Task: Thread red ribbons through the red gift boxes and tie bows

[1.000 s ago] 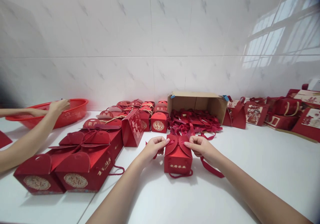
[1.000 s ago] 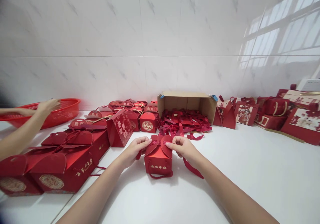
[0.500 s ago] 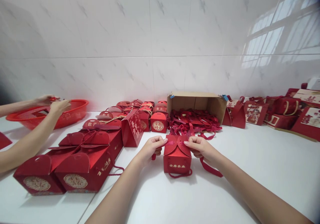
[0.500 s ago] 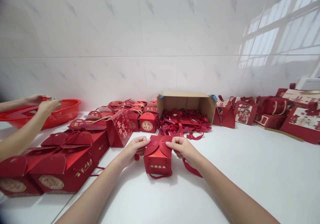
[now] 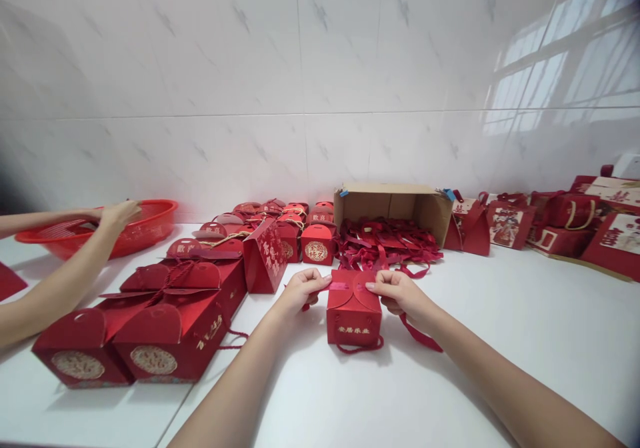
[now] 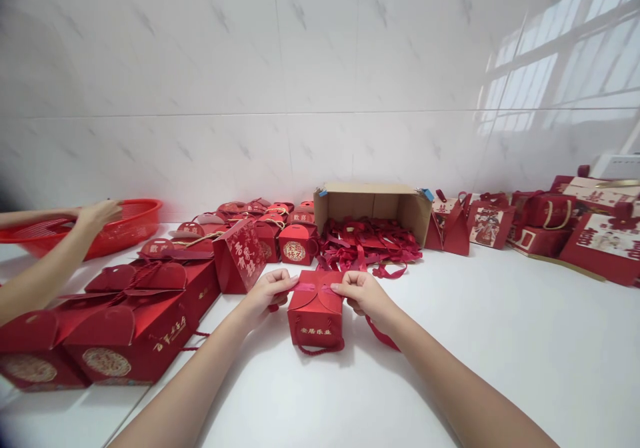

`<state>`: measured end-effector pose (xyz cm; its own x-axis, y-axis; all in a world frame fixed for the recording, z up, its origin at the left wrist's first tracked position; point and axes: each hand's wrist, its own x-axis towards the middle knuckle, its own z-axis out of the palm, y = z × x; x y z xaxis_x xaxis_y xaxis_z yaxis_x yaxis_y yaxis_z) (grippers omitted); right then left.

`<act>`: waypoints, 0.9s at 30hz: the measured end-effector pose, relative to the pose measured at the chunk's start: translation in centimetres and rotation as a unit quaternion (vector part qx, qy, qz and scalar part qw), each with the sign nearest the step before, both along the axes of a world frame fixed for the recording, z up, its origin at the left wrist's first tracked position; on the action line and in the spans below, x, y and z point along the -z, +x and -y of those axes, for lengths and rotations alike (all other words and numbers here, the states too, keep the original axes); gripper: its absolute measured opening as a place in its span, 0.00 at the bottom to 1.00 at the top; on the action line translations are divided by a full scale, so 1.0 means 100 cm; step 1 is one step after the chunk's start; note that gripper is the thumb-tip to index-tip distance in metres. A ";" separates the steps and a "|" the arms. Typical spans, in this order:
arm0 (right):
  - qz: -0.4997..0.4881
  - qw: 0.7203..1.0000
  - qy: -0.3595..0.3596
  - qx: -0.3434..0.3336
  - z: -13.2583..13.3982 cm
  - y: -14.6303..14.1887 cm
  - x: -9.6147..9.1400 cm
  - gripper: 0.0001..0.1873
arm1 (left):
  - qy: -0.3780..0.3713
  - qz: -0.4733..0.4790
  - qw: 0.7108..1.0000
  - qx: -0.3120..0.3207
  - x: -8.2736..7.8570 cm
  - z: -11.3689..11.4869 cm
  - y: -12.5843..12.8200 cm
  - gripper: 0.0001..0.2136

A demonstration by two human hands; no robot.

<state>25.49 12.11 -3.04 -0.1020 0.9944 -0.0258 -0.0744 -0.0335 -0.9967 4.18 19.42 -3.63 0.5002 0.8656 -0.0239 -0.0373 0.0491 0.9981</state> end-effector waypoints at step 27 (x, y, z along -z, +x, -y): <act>0.091 0.990 -0.016 -0.103 -0.013 0.025 0.019 0.28 | 0.022 -0.081 0.993 0.082 0.006 -0.005 -0.007 0.24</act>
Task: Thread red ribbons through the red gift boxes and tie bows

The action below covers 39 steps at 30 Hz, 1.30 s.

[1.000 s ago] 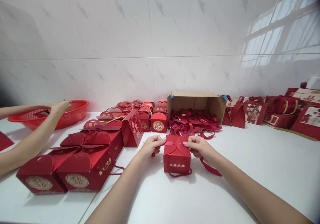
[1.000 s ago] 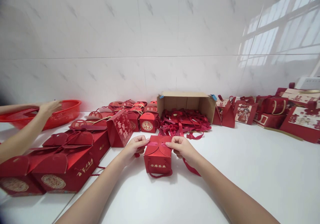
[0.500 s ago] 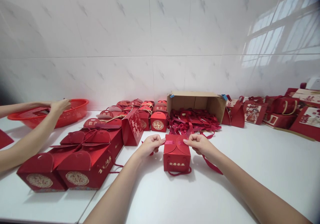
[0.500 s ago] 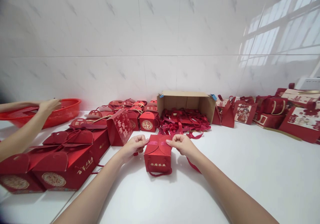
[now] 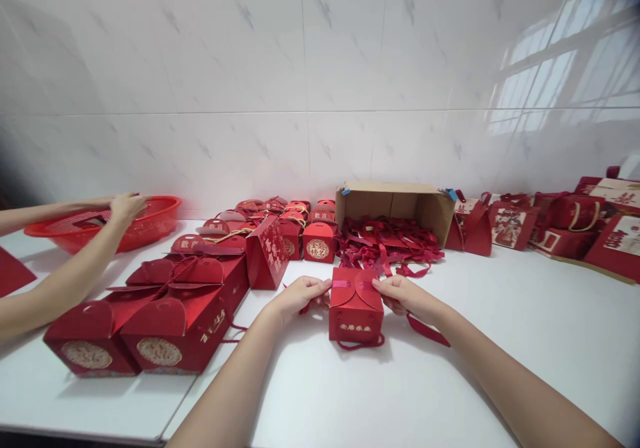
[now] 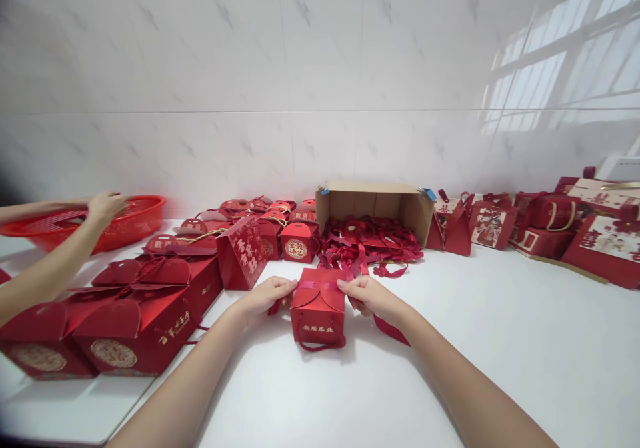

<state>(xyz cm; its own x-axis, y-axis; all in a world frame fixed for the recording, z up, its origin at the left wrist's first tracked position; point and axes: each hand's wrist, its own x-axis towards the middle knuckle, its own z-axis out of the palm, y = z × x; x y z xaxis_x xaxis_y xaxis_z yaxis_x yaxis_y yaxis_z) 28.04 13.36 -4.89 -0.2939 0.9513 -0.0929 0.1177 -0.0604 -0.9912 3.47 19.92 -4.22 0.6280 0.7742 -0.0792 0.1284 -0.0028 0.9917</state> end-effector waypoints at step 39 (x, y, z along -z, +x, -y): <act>-0.191 0.980 -0.045 -0.012 -0.008 -0.002 0.028 0.23 | -0.013 0.042 0.998 0.041 0.006 -0.002 -0.008 0.19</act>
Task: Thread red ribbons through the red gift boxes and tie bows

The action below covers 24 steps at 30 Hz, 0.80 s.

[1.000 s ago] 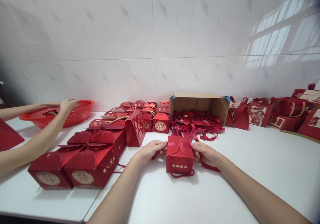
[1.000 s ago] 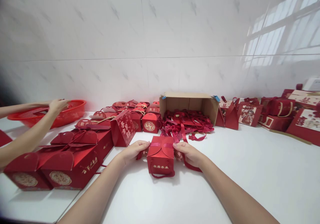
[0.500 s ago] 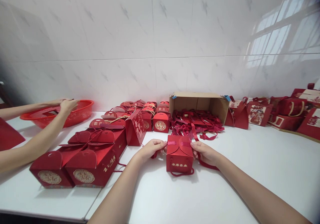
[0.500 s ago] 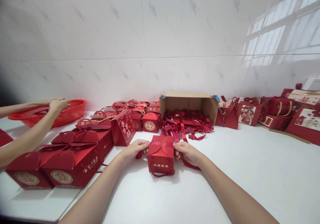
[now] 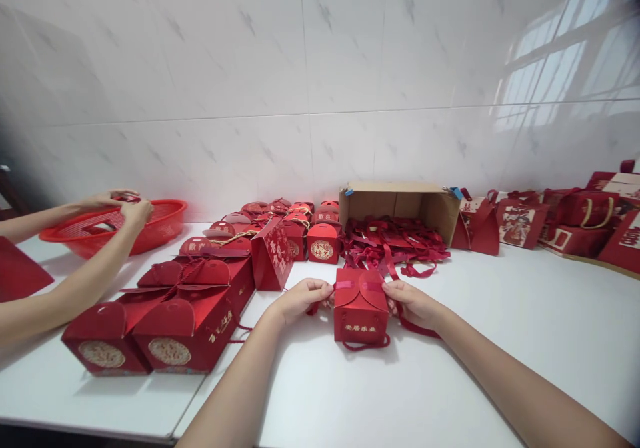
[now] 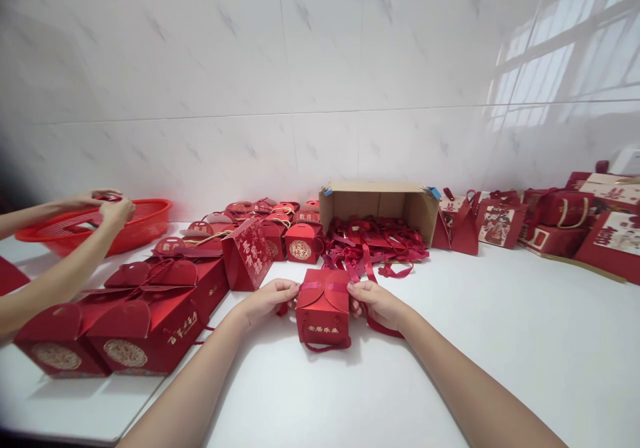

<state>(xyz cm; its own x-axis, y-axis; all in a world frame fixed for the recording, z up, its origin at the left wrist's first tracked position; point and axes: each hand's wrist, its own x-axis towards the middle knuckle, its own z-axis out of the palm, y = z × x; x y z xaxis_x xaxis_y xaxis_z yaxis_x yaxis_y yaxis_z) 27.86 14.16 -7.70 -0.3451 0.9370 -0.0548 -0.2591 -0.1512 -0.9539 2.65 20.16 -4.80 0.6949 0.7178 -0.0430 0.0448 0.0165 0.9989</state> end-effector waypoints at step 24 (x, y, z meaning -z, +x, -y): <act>0.006 1.000 -0.001 0.011 0.002 -0.002 -0.003 0.24 | 0.010 0.027 1.000 -0.011 -0.003 0.001 0.001 0.20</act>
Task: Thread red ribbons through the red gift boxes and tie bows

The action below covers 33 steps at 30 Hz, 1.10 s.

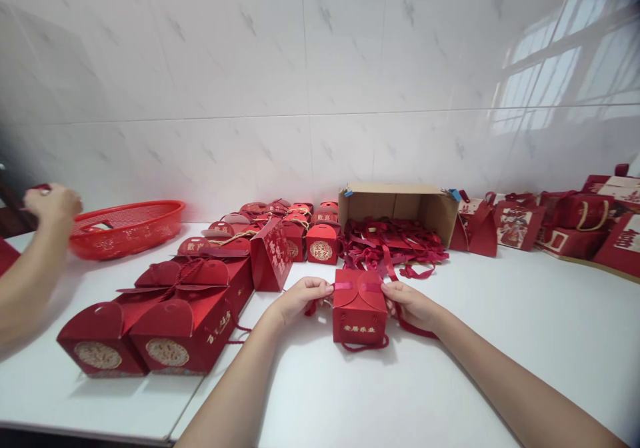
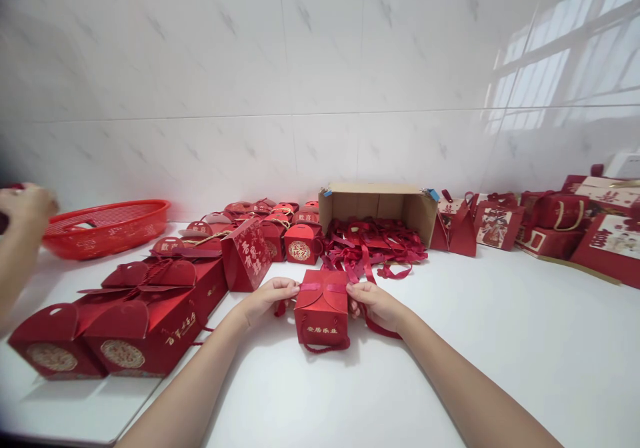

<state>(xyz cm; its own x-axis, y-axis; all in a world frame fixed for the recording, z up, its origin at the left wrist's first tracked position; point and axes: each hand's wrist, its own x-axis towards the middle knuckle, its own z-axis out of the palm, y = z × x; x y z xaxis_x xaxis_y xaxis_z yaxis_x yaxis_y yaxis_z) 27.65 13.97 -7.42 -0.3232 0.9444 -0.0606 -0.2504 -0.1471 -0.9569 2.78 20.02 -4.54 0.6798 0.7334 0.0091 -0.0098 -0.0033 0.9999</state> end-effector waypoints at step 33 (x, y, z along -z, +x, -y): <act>-0.026 1.000 -0.013 0.003 -0.001 0.000 0.001 0.22 | -0.065 0.072 0.995 0.019 0.006 -0.003 0.000 0.15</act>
